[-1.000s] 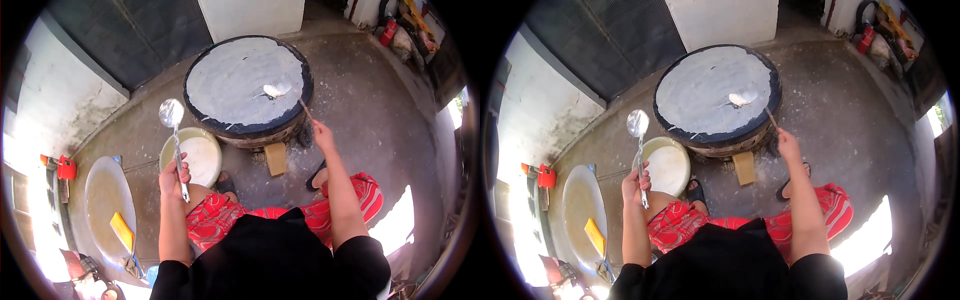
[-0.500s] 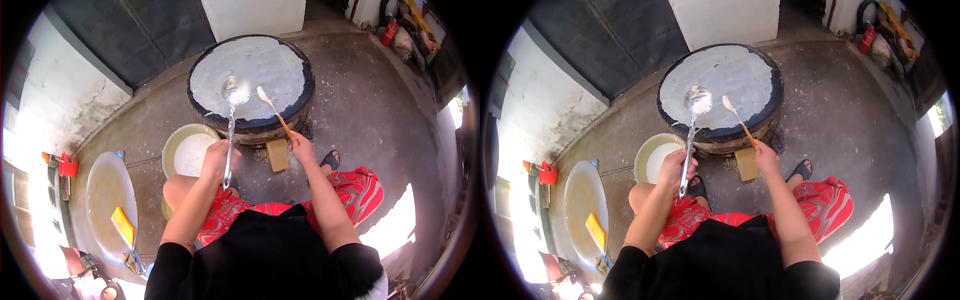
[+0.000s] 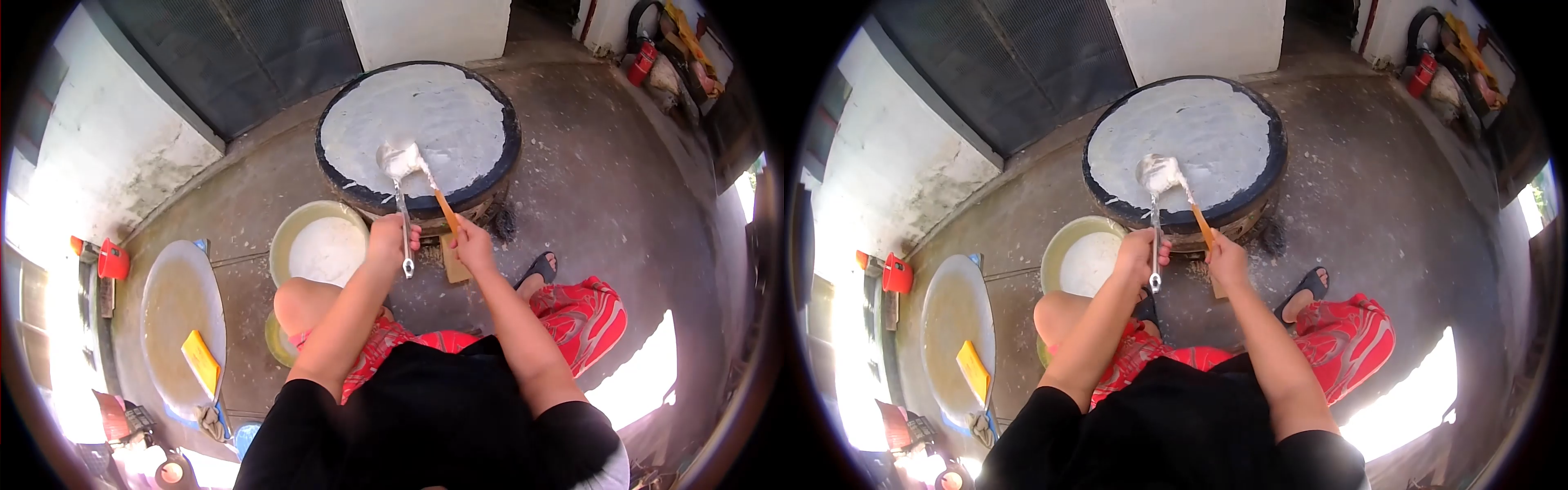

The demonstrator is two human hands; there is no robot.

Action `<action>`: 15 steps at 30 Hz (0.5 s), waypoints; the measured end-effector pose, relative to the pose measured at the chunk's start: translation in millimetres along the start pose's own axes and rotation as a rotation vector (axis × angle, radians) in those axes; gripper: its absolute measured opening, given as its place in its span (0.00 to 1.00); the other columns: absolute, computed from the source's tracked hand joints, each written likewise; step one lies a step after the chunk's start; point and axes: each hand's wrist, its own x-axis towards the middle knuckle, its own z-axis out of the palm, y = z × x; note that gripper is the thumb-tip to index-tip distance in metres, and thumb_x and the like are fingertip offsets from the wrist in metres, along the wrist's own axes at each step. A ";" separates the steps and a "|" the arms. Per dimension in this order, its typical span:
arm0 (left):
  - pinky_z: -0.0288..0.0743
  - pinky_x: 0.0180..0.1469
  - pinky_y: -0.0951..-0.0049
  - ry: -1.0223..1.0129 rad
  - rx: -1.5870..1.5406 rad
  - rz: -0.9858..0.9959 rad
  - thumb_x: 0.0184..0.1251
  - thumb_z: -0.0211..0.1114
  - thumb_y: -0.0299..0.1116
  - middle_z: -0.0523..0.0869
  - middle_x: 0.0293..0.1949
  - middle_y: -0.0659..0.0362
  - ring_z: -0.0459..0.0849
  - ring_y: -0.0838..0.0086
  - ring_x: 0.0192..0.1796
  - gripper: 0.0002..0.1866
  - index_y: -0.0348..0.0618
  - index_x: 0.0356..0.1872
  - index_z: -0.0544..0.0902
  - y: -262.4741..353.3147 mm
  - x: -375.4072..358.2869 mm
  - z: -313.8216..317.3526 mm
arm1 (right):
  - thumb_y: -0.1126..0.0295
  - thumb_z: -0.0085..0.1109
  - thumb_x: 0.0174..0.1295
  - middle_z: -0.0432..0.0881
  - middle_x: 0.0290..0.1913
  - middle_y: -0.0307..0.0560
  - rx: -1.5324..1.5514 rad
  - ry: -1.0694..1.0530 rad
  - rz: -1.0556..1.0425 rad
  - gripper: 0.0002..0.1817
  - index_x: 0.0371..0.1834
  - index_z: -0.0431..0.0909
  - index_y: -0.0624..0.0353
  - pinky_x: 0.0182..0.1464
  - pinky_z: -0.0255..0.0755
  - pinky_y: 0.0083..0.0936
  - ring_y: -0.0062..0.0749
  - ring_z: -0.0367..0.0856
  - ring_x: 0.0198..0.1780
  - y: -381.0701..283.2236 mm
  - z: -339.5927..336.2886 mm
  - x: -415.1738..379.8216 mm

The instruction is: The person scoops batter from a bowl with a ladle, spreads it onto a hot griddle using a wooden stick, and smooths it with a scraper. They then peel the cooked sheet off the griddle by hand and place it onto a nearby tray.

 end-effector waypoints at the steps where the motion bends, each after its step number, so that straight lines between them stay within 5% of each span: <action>1: 0.65 0.17 0.79 -0.086 -0.223 -0.107 0.66 0.43 0.30 0.71 0.23 0.58 0.68 0.78 0.19 0.11 0.30 0.40 0.68 7.2 1.5 -10.1 | 0.72 0.44 0.63 0.74 0.17 0.38 0.011 0.033 -0.131 0.17 0.55 0.71 0.52 0.18 0.65 0.17 0.16 0.68 0.15 -0.4 -9.2 -0.2; 2: 0.65 0.17 0.79 -0.087 -0.226 -0.105 0.66 0.43 0.30 0.71 0.23 0.58 0.68 0.78 0.19 0.11 0.30 0.40 0.68 16.9 -1.9 -19.0 | 0.71 0.45 0.63 0.73 0.17 0.38 0.021 0.065 -0.262 0.17 0.55 0.71 0.51 0.18 0.65 0.16 0.15 0.67 0.14 -9.3 -18.8 -2.8; 4: 0.64 0.16 0.81 -0.574 -0.926 -0.446 0.66 0.42 0.28 0.68 0.24 0.59 0.66 0.79 0.18 0.15 0.26 0.49 0.64 31.7 -13.1 -35.0 | 0.70 0.47 0.61 0.77 0.21 0.45 0.149 0.027 -0.145 0.16 0.53 0.73 0.49 0.25 0.71 0.19 0.18 0.76 0.20 -25.1 -36.3 -4.5; 7: 0.64 0.16 0.81 -0.724 -1.090 -0.441 0.67 0.39 0.27 0.68 0.24 0.59 0.67 0.80 0.18 0.19 0.23 0.55 0.59 45.8 -33.6 -38.5 | 0.68 0.45 0.62 0.80 0.28 0.47 0.160 0.175 0.058 0.15 0.51 0.74 0.50 0.32 0.72 0.22 0.24 0.79 0.26 0.7 -52.0 17.8; 9: 0.65 0.15 0.80 -0.796 -1.152 -0.404 0.68 0.38 0.27 0.68 0.24 0.59 0.67 0.79 0.18 0.20 0.23 0.57 0.56 55.8 -47.4 -42.5 | 0.65 0.45 0.62 0.81 0.38 0.51 -0.169 0.492 -0.255 0.15 0.50 0.75 0.52 0.40 0.72 0.26 0.33 0.80 0.34 80.4 -42.5 51.9; 11: 0.65 0.17 0.80 -0.830 -1.135 -0.366 0.67 0.39 0.27 0.68 0.25 0.58 0.67 0.79 0.18 0.20 0.23 0.57 0.57 68.4 -58.2 -53.6 | 0.63 0.44 0.62 0.79 0.42 0.54 -0.108 0.093 -0.159 0.16 0.49 0.75 0.53 0.47 0.69 0.28 0.40 0.78 0.41 39.2 -17.2 3.8; 13: 0.65 0.18 0.81 -0.860 -1.106 -0.296 0.67 0.40 0.27 0.68 0.25 0.58 0.66 0.79 0.19 0.20 0.23 0.57 0.57 79.1 -68.5 -69.2 | 0.63 0.44 0.62 0.80 0.40 0.53 -0.221 -0.282 -0.305 0.15 0.48 0.75 0.53 0.47 0.69 0.28 0.38 0.78 0.40 24.1 17.1 -23.0; 15: 0.64 0.16 0.81 -0.815 -1.062 -0.213 0.67 0.39 0.27 0.67 0.25 0.58 0.66 0.79 0.18 0.20 0.23 0.57 0.57 89.7 -76.7 -93.3 | 0.62 0.40 0.64 0.81 0.32 0.51 -0.115 -0.527 -0.396 0.15 0.46 0.76 0.53 0.37 0.73 0.28 0.34 0.79 0.31 15.9 34.5 -30.9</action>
